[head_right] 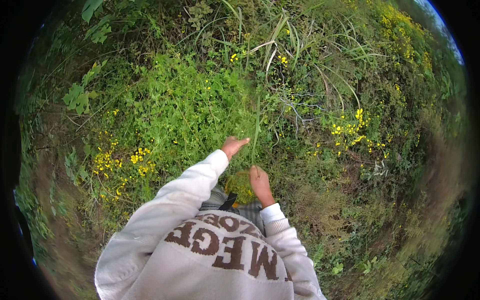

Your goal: The person repeatedly reaches into a patch of green vegetation, plucks small yellow flowers, and places them into a yellow basket held at waist level. The person continues this process throughout the clip, accumulating flowers in the basket.

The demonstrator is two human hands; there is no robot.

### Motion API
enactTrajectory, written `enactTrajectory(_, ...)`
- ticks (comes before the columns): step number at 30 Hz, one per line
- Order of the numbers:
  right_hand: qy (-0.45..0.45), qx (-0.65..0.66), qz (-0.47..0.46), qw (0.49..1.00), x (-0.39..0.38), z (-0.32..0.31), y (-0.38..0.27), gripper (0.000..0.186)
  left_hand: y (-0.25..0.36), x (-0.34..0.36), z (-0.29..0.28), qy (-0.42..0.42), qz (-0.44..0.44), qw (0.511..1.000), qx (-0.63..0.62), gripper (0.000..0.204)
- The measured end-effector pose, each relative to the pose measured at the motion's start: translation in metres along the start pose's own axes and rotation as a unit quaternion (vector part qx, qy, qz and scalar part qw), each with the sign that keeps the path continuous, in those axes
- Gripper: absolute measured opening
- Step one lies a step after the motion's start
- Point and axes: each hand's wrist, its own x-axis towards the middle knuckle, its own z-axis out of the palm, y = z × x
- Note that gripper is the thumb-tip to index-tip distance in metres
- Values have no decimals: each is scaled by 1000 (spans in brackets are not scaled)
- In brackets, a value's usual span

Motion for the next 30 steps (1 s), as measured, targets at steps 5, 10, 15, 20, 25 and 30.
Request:
enactTrajectory(5,-54,-420,17,906,-32,-1,39,32,-15,2,-4,12,-6,1000,18,91)
enactTrajectory(10,35,-385,-65,920,-10,-9,-14,27,-31,4,-2,21,-6,999,35,89)
enactTrajectory(15,88,-69,-162,981,81,41,-112,22,-58,15,1,-32,91,994,-54,64)
enactTrajectory(20,169,133,-53,975,212,83,-143,24,-97,35,5,47,95,994,-13,59)
enactTrajectory(25,274,155,34,949,314,96,-93,31,-111,39,5,-12,79,995,-56,75)
enactTrajectory(30,382,-9,49,923,391,82,-36,42,-84,16,-11,-68,-10,998,-2,99)
